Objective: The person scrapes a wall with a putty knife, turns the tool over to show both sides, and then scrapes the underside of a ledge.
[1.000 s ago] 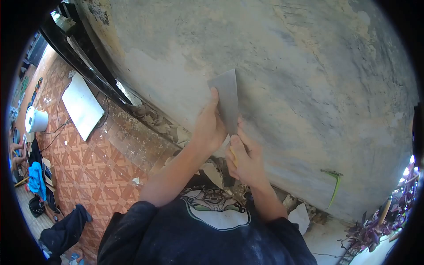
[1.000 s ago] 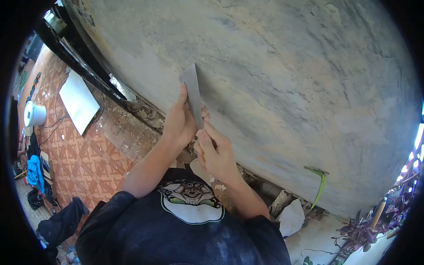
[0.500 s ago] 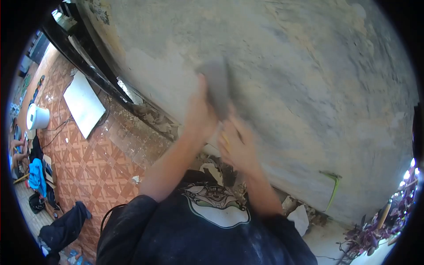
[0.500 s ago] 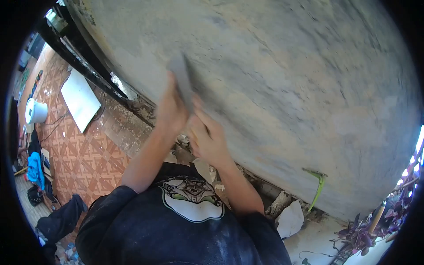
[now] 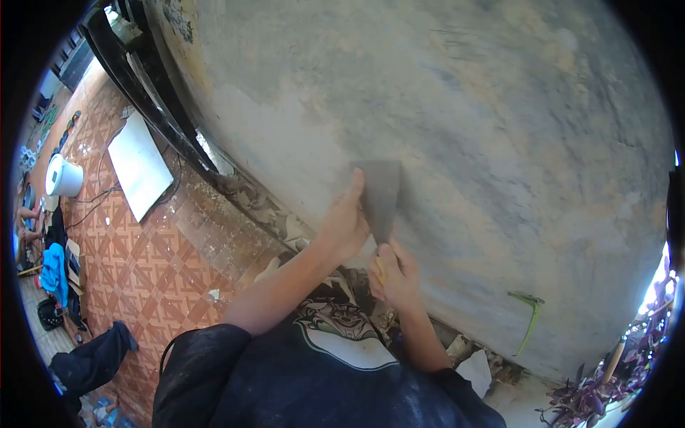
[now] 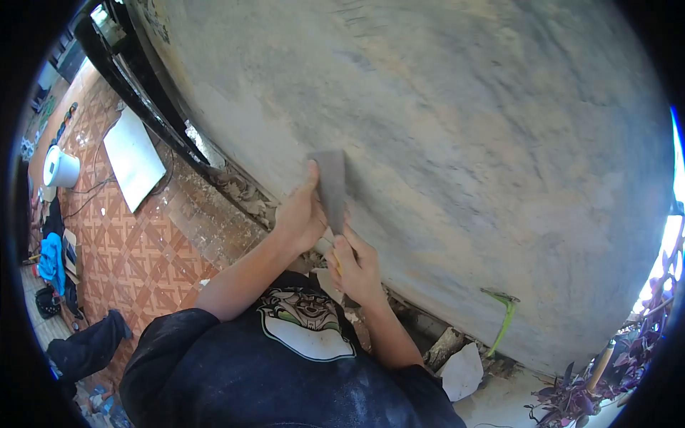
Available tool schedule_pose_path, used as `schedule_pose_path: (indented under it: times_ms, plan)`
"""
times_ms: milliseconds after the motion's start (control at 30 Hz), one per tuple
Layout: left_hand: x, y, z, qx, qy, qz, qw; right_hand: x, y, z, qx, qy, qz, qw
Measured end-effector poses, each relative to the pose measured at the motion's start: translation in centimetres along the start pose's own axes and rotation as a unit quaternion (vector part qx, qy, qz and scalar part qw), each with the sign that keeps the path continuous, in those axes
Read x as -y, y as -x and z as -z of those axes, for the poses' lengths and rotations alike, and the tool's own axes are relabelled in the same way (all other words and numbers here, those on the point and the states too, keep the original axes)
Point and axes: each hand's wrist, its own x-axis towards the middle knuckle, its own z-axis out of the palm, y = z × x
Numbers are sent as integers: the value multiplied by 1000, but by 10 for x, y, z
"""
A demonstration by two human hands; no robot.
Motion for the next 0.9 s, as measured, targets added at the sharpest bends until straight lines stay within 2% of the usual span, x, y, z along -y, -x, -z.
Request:
schedule_pose_path:
  times_ms: [67,200,267,367,500,567,667,800,867,900]
  plan:
    - [-14,1,-10,-43,3,-72,996,6,-16,-13,22,40,17,999]
    - [-26,0,9,-8,-35,-62,997,14,-17,-31,25,18,41,999]
    - [-7,1,4,-13,-5,-36,999,8,-3,-15,3,6,16,1000]
    - [-17,3,2,-20,-16,-47,999,25,-6,-27,34,-13,-2,999]
    - [-5,4,5,-17,-25,-63,998,-8,-7,-11,28,17,42,999]
    - [4,-5,10,-5,-28,-49,998,-7,-4,-2,22,3,35,999]
    - [-19,-7,0,-13,-6,-106,994,10,-27,-18,52,7,24,998]
    - [-58,-7,16,5,-60,-138,989,10,-48,-56,117,-37,43,991]
    - [-57,-1,17,-55,-77,-129,987,1,-42,-62,124,-111,41,985]
    - [-48,5,20,-54,-75,-141,986,-9,-35,-58,135,-108,43,984]
